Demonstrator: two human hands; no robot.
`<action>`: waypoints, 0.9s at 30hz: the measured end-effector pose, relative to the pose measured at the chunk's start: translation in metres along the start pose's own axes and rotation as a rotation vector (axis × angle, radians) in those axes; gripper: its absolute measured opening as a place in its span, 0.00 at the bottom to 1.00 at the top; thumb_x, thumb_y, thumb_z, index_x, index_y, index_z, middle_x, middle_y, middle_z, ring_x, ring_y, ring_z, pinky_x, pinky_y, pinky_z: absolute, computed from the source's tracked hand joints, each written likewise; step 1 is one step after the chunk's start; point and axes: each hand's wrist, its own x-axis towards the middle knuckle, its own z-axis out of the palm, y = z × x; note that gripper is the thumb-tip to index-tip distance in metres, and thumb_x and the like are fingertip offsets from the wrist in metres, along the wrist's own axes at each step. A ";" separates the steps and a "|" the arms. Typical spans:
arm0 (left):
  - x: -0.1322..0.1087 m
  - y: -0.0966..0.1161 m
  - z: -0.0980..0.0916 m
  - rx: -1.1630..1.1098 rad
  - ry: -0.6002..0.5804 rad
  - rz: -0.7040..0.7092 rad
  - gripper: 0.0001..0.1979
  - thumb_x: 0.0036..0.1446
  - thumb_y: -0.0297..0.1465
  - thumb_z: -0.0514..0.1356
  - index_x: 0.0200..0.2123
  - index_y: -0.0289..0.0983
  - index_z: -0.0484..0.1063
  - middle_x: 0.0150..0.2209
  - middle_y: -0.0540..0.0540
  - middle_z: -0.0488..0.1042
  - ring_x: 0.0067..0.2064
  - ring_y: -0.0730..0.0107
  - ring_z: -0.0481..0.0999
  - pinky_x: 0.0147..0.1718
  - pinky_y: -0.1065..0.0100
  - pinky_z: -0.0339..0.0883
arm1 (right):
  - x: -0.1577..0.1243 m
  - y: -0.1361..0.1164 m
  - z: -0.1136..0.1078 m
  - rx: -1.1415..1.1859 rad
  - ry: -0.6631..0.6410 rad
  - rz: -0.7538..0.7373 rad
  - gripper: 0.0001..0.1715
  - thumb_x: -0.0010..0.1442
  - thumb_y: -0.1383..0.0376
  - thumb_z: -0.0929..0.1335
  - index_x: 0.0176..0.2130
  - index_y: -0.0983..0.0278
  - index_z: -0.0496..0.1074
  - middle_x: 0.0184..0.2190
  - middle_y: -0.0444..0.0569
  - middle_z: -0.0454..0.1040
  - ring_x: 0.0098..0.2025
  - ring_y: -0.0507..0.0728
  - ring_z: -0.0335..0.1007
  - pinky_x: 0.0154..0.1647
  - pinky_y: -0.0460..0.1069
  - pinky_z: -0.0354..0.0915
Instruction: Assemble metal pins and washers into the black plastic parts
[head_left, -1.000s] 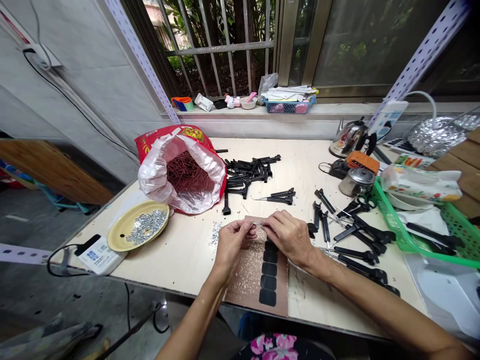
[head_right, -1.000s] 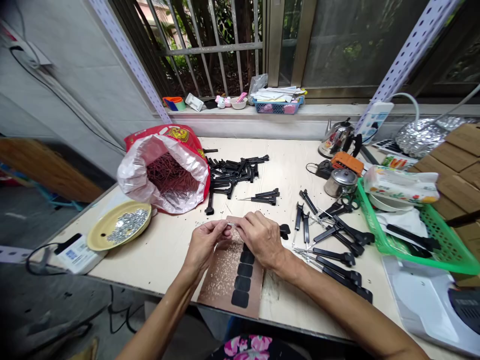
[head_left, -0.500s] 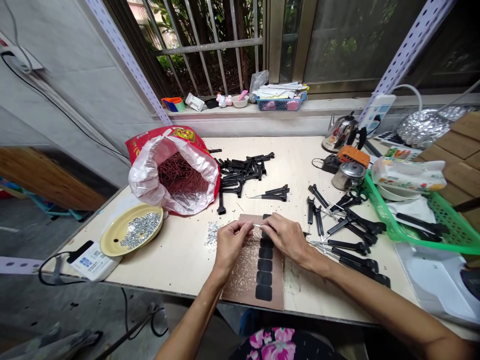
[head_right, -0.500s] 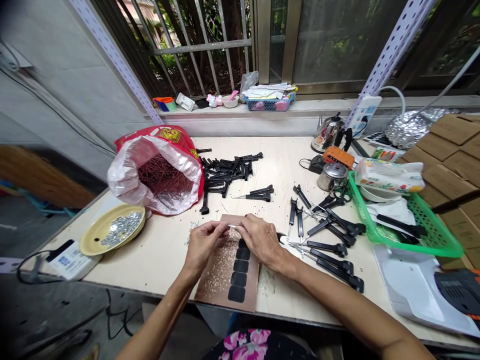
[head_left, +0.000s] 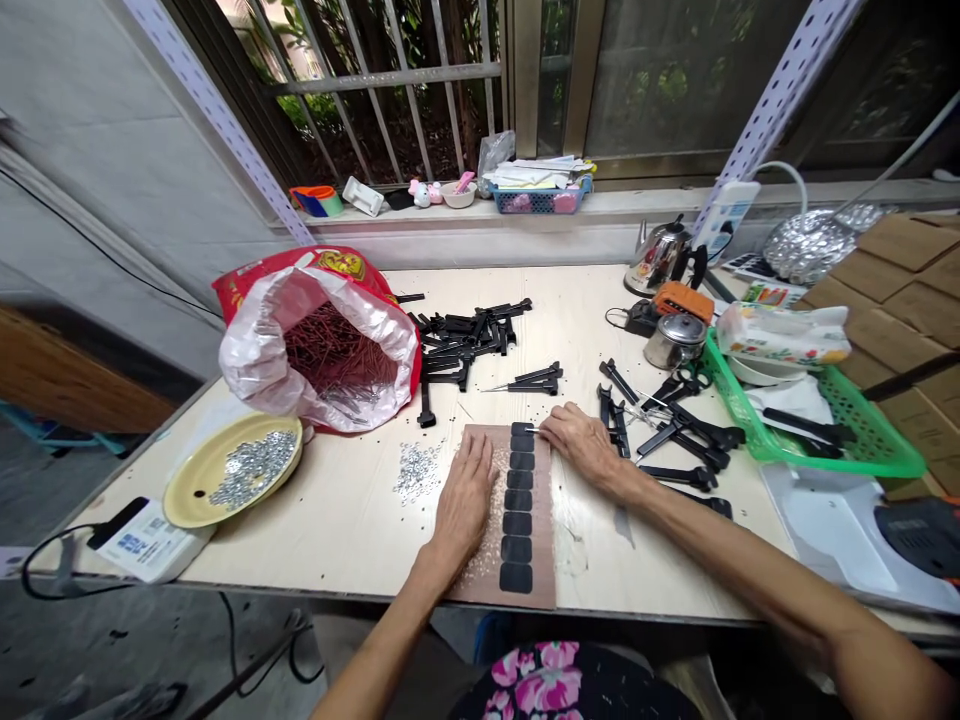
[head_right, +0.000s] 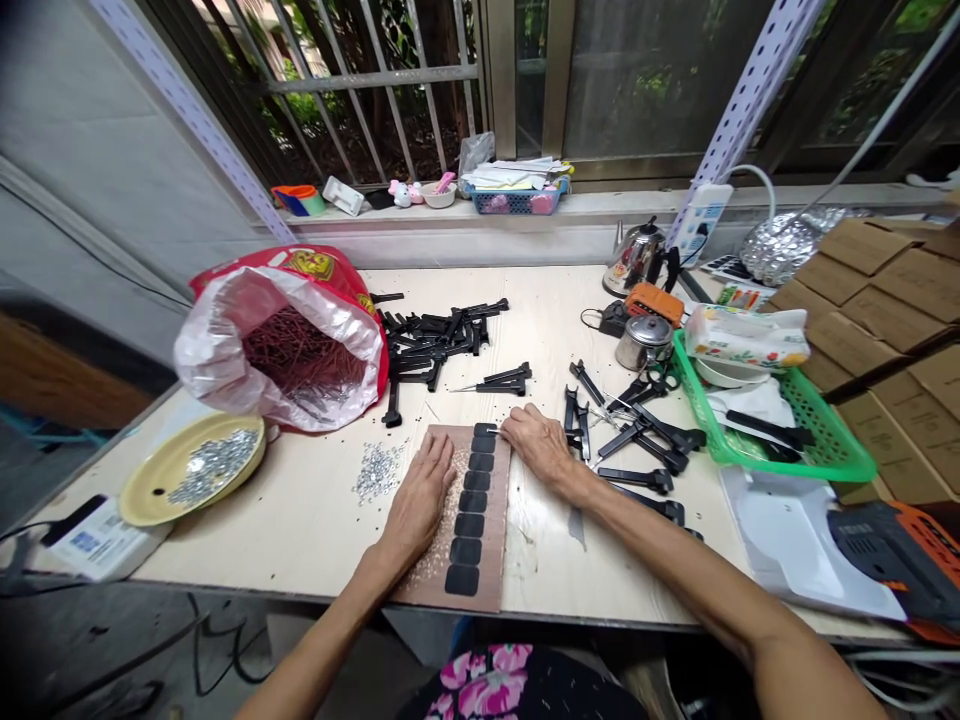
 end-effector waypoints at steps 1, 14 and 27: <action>-0.002 -0.002 0.004 0.028 -0.011 0.004 0.22 0.65 0.32 0.45 0.59 0.28 0.58 0.62 0.34 0.58 0.66 0.57 0.46 0.61 0.51 0.52 | -0.004 -0.002 0.003 0.025 -0.018 -0.083 0.17 0.67 0.67 0.57 0.33 0.65 0.70 0.29 0.49 0.68 0.33 0.54 0.60 0.25 0.46 0.57; -0.005 -0.004 0.011 0.049 -0.025 -0.006 0.23 0.65 0.31 0.43 0.61 0.31 0.55 0.63 0.34 0.56 0.66 0.59 0.47 0.61 0.50 0.51 | -0.011 -0.013 0.003 0.275 -0.130 -0.295 0.20 0.68 0.66 0.54 0.33 0.64 0.69 0.26 0.44 0.66 0.28 0.51 0.60 0.23 0.45 0.62; -0.005 -0.003 0.011 0.034 -0.041 -0.034 0.23 0.65 0.31 0.43 0.60 0.29 0.56 0.63 0.35 0.56 0.65 0.58 0.48 0.61 0.51 0.51 | 0.003 -0.004 -0.003 0.313 -0.163 -0.203 0.18 0.67 0.63 0.56 0.33 0.66 0.69 0.31 0.47 0.68 0.32 0.50 0.63 0.28 0.45 0.65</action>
